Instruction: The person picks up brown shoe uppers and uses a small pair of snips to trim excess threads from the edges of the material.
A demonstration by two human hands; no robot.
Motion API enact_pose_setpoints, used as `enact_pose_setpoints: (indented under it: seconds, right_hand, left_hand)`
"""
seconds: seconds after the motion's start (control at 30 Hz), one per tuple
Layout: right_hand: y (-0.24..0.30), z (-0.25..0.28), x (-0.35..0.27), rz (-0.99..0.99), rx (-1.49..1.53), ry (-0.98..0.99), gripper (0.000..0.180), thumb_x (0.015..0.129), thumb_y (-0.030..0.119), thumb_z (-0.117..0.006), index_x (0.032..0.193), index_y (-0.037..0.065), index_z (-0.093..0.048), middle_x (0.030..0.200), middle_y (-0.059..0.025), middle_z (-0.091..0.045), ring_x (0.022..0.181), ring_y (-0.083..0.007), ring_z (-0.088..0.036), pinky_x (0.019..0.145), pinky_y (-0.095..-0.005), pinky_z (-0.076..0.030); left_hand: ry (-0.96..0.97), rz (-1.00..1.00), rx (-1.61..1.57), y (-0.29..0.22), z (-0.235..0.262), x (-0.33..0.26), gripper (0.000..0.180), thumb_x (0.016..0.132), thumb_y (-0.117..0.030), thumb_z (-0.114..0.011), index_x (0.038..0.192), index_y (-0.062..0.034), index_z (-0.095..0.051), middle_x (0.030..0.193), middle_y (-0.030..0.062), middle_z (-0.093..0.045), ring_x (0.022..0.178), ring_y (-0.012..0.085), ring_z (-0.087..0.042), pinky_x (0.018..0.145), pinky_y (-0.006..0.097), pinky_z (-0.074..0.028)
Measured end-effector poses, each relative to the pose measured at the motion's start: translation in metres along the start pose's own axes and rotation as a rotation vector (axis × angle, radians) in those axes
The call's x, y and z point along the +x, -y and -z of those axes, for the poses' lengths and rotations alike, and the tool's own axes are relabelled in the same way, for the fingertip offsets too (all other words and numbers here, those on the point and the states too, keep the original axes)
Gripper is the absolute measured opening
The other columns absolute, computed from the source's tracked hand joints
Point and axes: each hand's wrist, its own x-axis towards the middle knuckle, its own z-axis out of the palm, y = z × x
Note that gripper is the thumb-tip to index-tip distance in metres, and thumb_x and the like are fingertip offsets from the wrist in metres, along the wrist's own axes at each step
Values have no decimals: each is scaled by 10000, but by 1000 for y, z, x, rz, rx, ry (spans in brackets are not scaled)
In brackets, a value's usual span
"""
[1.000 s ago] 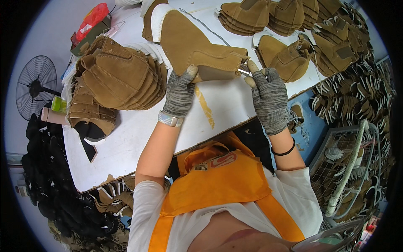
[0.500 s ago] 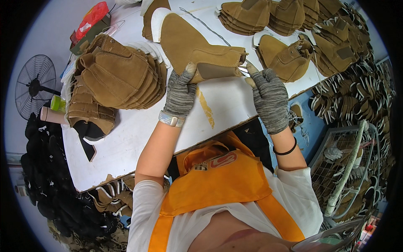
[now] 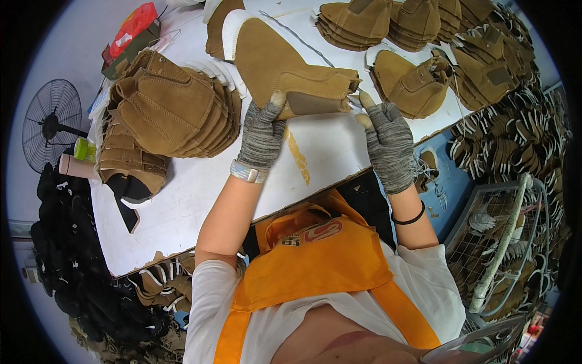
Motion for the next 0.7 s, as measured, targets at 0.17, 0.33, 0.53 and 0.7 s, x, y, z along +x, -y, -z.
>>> enact_pose_setpoints:
  seconds: [0.17, 0.33, 0.53, 0.7]
  right_hand:
    - [-3, -1, 1, -1, -29, 35, 335, 903, 228, -618, 1206, 93, -661, 852, -134, -589, 742, -298, -588, 674, -385, -492]
    - [2, 0, 2, -20, -37, 48, 322, 910, 206, -599, 1210, 110, -664, 845, -127, -591, 729, -290, -592, 659, -382, -495]
    - [2, -2, 1, -96, 172, 20, 303, 921, 181, -603, 1204, 94, -664, 848, -117, -598, 734, -275, -593, 680, -366, -504]
    - [1, -7, 1, -80, 275, -50, 311, 923, 205, -615, 1202, 78, -661, 882, -125, -613, 767, -282, -605, 690, -362, -512]
  left_hand:
    - [31, -37, 60, -3, -2, -2, 466, 946, -261, -630, 1311, -2, -503, 1211, 81, -600, 1098, 176, -578, 970, 299, -461]
    - [65, -127, 188, 1, 5, -1, 436, 961, -241, -607, 1310, -2, -503, 1205, 85, -602, 1093, 176, -580, 960, 302, -468]
    - [11, -21, -6, 0, 4, 2, 474, 950, -249, -621, 1331, -12, -473, 1241, 96, -580, 1134, 201, -572, 998, 331, -465]
    - [24, -6, -115, 0, 1, 3, 522, 926, -268, -654, 1341, -18, -459, 1271, 97, -563, 1167, 219, -558, 1023, 353, -459]
